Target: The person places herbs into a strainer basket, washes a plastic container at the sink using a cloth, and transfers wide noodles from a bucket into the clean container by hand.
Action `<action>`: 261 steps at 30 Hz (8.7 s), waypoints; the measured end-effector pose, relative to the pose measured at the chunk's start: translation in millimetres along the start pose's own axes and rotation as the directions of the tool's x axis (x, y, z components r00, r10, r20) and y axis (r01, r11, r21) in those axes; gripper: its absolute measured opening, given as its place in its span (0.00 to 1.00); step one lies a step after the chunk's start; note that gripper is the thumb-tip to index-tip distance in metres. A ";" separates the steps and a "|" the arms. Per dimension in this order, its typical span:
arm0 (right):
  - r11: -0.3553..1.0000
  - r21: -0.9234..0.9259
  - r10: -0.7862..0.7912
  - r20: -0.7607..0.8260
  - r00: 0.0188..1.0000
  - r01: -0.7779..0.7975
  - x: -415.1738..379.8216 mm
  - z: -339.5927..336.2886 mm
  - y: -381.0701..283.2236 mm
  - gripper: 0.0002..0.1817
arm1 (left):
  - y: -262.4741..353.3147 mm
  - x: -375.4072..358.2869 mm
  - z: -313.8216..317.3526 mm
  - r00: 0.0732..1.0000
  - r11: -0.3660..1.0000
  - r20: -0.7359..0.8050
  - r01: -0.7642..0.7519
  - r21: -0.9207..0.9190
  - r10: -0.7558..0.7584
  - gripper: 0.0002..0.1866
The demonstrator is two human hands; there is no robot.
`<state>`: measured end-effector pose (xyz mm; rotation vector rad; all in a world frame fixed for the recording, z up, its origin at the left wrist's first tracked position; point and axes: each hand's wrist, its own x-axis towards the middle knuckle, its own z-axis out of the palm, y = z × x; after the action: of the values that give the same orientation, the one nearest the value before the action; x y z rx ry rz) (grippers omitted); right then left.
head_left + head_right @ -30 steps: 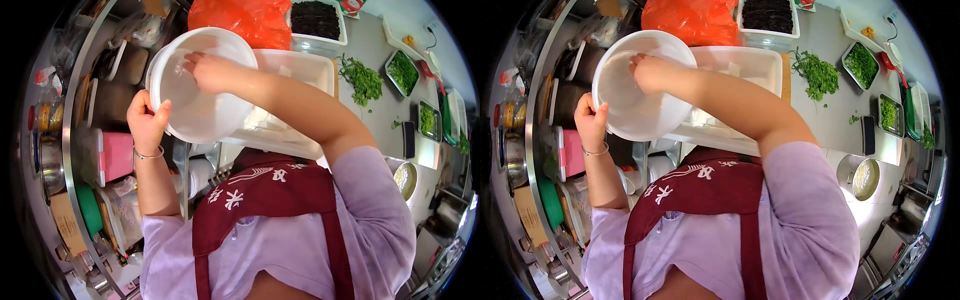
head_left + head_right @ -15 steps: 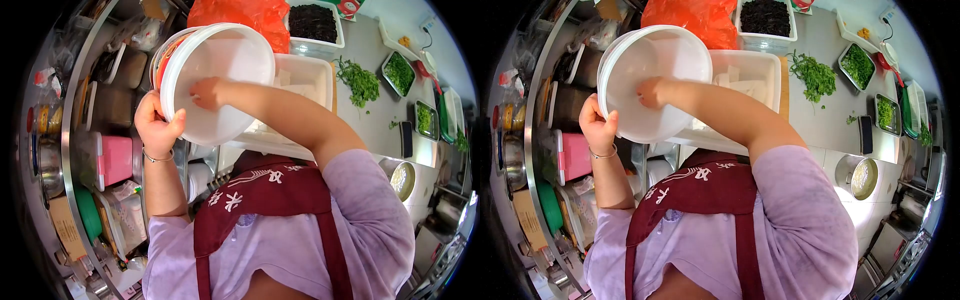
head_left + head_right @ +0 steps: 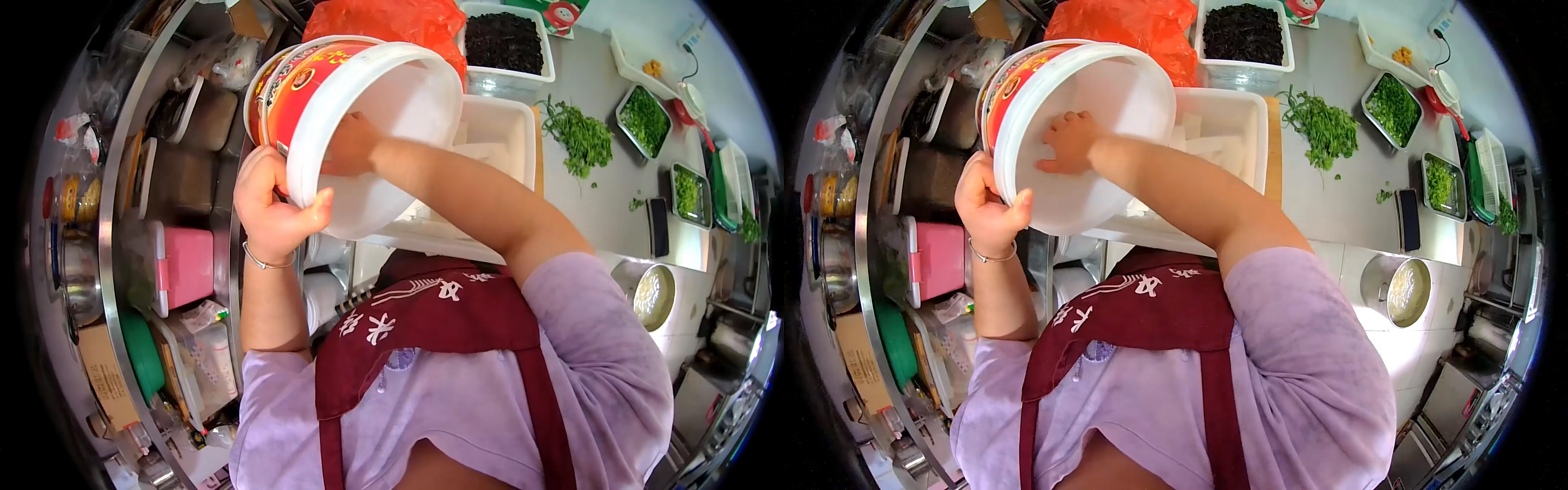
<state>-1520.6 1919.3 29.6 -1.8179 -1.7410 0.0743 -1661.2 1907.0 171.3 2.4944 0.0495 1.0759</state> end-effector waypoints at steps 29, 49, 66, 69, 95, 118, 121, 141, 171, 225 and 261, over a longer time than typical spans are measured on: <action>0.988 -0.143 0.074 0.090 0.993 -0.060 -156.8 -26.9 80.1 0.15 | -54.2 -38.2 -30.5 0.911 0.943 -0.244 0.326 -0.069 -0.332 0.18; 0.896 0.095 -0.441 0.096 0.892 0.433 -62.0 -6.8 9.1 0.18 | -42.3 -49.2 -32.3 0.979 0.969 -0.205 0.063 0.240 -0.013 0.25; 0.862 -0.411 0.481 0.483 0.732 -0.296 -116.6 48.3 32.4 0.52 | -106.5 -152.2 -95.5 0.560 0.764 -0.550 0.591 -0.259 -0.619 0.18; 0.878 -0.425 0.412 0.443 0.796 -0.218 -99.2 68.0 31.3 0.49 | -111.4 -176.7 -103.0 0.478 0.729 -0.579 0.592 -0.342 -0.660 0.17; 0.918 -0.396 0.159 0.404 0.901 0.016 -87.8 82.8 37.4 0.37 | -173.2 -214.4 -125.5 0.241 0.507 -0.448 0.470 -0.722 -0.861 0.09; 0.910 -0.294 0.378 0.301 0.875 -0.292 -53.5 55.0 39.3 0.31 | -262.2 -219.5 -64.5 0.125 0.258 -0.227 0.411 -0.874 -0.966 0.15; 0.908 -0.337 0.373 0.374 0.849 -0.250 -23.9 62.6 46.9 0.33 | -264.0 -218.3 -53.9 0.152 0.241 -0.193 0.432 -0.869 -0.969 0.17; 0.980 -0.188 0.014 0.417 0.909 0.071 -111.2 81.0 20.5 0.11 | -242.7 -348.8 -21.0 0.280 0.323 -0.161 0.785 -0.529 -0.946 0.10; 0.676 -0.732 0.408 0.276 0.870 -0.084 -107.6 -25.2 -20.8 0.22 | 113.4 -611.4 -77.7 -0.483 -0.174 -0.308 0.723 -0.669 -0.820 0.11; 0.851 -0.281 0.499 0.693 0.520 -0.442 -228.5 144.3 -165.4 0.14 | 60.4 -1018.0 -401.0 -0.735 0.128 -0.033 -0.074 -0.989 -0.678 0.22; 0.669 -0.434 0.711 0.610 0.350 -0.604 -406.1 63.6 -209.0 0.17 | -153.4 -711.0 -288.0 -0.504 -0.069 -0.005 0.129 -0.989 -0.864 0.27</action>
<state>-1787.8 1558.2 -74.3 -2.7540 -1.2817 1.2536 -2340.7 2012.9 -201.4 0.0924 1.3590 1.2069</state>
